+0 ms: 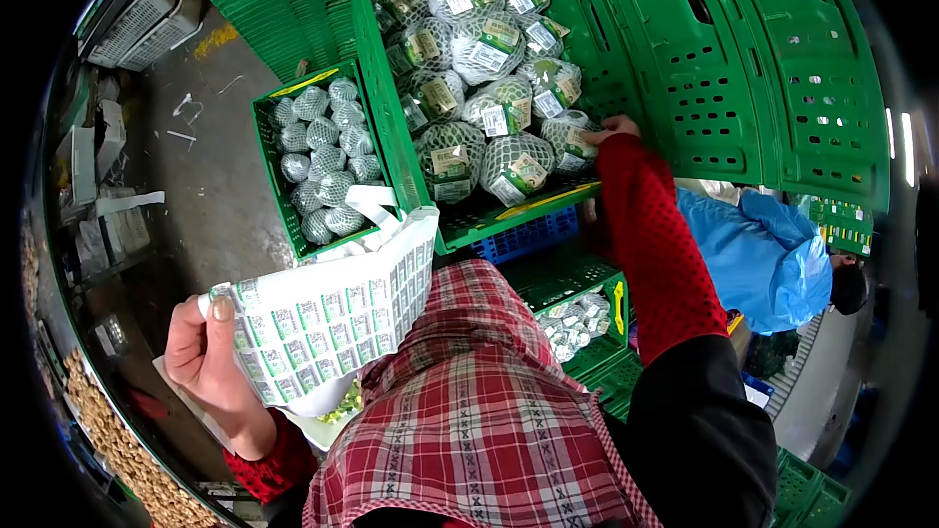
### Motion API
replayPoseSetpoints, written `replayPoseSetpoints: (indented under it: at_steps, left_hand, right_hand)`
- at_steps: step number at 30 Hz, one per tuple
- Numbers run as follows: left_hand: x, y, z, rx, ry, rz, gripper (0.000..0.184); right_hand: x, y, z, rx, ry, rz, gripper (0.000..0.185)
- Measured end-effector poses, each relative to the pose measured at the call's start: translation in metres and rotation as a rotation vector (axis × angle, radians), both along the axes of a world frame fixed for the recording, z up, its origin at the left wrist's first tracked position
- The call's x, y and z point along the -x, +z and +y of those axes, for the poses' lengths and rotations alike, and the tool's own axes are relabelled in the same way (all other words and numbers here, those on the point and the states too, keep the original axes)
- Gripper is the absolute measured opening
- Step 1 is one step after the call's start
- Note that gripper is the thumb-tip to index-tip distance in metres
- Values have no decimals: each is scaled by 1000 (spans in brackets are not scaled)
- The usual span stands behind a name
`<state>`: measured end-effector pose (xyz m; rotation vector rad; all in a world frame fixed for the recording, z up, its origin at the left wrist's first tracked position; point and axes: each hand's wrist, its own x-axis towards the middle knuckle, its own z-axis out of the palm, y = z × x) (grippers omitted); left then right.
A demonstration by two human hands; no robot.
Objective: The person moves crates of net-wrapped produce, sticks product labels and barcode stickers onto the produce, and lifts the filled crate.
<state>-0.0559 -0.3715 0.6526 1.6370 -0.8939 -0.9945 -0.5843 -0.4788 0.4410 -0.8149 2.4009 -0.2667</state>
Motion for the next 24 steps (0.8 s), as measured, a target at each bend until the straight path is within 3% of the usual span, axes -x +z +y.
replayPoseSetpoints:
  at_steps: [5, 10, 12, 14, 15, 16, 17, 18, 19, 21, 24]
  left_hand:
    - [10, 5, -6, 149, -156, 27, 8]
    - [36, 21, -18, 207, -210, -32, 1]
    - [41, 24, -25, 207, -247, -143, 4]
    - [41, 19, -33, 199, -325, -257, 10]
    - [38, 17, -35, 187, -380, -279, 13]
    - [37, 11, -34, 205, -405, -246, 17]
    - [34, 6, -39, 236, -438, -188, 21]
    - [30, 8, -43, 239, -484, -189, 24]
    - [28, 11, -49, 236, -545, -183, 26]
    - [51, 21, -40, 184, -528, -163, 28]
    - [59, 31, -41, 302, -596, -432, 28]
  right_hand:
    - [57, -59, -5, -183, 20, -36, 51]
    - [75, -133, -7, -156, -257, -318, 29]
    - [79, -143, -6, -46, -301, -336, 32]
    - [76, -137, -15, 53, -186, -301, 46]
    - [57, -108, -17, 99, 50, -204, 28]
    - [37, -79, -19, 155, 286, -63, 23]
    - [11, -44, -21, 223, 488, 95, 35]
    - [-68, 32, -11, 524, 410, -296, 23]
    - [-145, 112, -10, 621, 390, -596, 22]
    - [-209, 201, 5, 736, 891, -756, 25]
    - [-265, 218, 12, 881, 1150, -790, 22]
